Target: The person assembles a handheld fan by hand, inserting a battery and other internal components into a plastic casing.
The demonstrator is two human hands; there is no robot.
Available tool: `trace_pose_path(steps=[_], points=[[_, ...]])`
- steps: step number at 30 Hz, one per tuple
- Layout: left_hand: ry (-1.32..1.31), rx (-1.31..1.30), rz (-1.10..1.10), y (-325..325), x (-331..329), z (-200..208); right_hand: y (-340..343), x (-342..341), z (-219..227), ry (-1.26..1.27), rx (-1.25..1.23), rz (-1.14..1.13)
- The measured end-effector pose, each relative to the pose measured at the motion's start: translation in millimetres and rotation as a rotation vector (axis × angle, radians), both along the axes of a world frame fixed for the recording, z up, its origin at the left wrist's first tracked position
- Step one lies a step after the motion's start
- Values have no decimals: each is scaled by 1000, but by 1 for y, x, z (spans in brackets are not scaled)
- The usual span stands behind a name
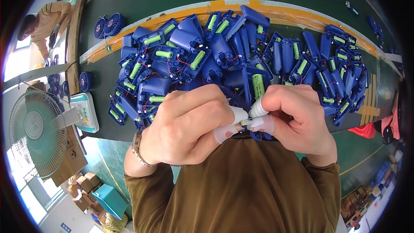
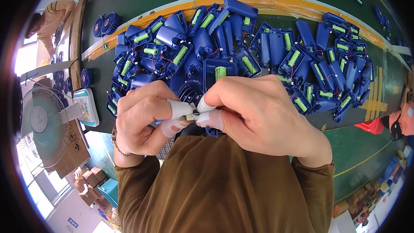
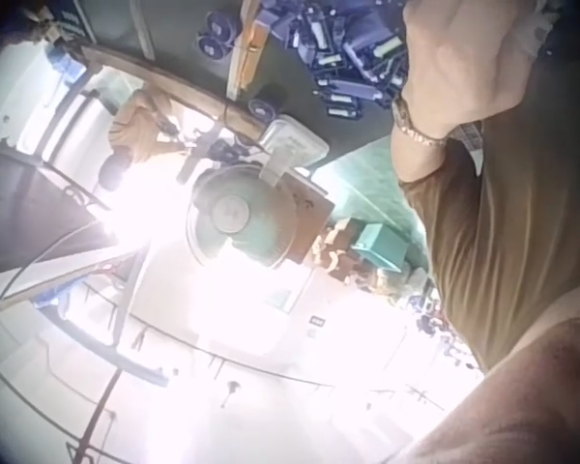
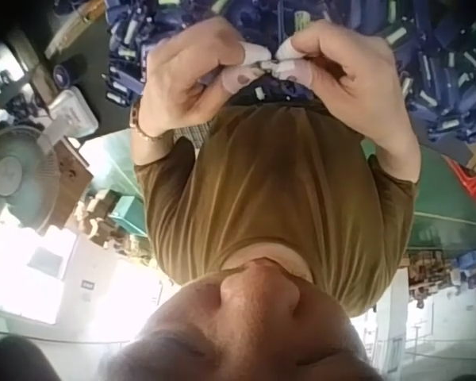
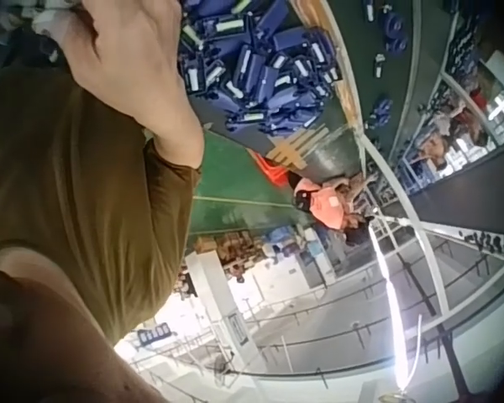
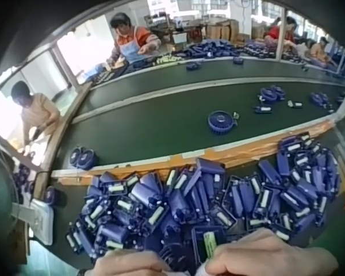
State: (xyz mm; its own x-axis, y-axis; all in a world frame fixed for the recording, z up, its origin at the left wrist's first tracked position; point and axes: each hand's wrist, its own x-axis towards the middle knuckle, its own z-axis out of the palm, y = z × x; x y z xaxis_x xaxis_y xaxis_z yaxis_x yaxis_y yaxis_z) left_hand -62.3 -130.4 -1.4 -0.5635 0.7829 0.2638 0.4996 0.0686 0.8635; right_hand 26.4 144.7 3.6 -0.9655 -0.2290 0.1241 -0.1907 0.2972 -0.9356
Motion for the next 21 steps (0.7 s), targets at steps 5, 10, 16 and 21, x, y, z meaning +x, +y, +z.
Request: trace_pose_path(steps=[5,10,16,21], points=[[63,-58,-13,-8,-12,4,-4,-16,5,108,103,31],[46,8,54,-14,-5,2,-17,-13,-1,5,-65,11],[4,-40,9,-24,0,11,-25,-6,0,-16,-118,14],[-13,-39,-12,-23,6,16,-27,-2,10,-137,-194,-1]])
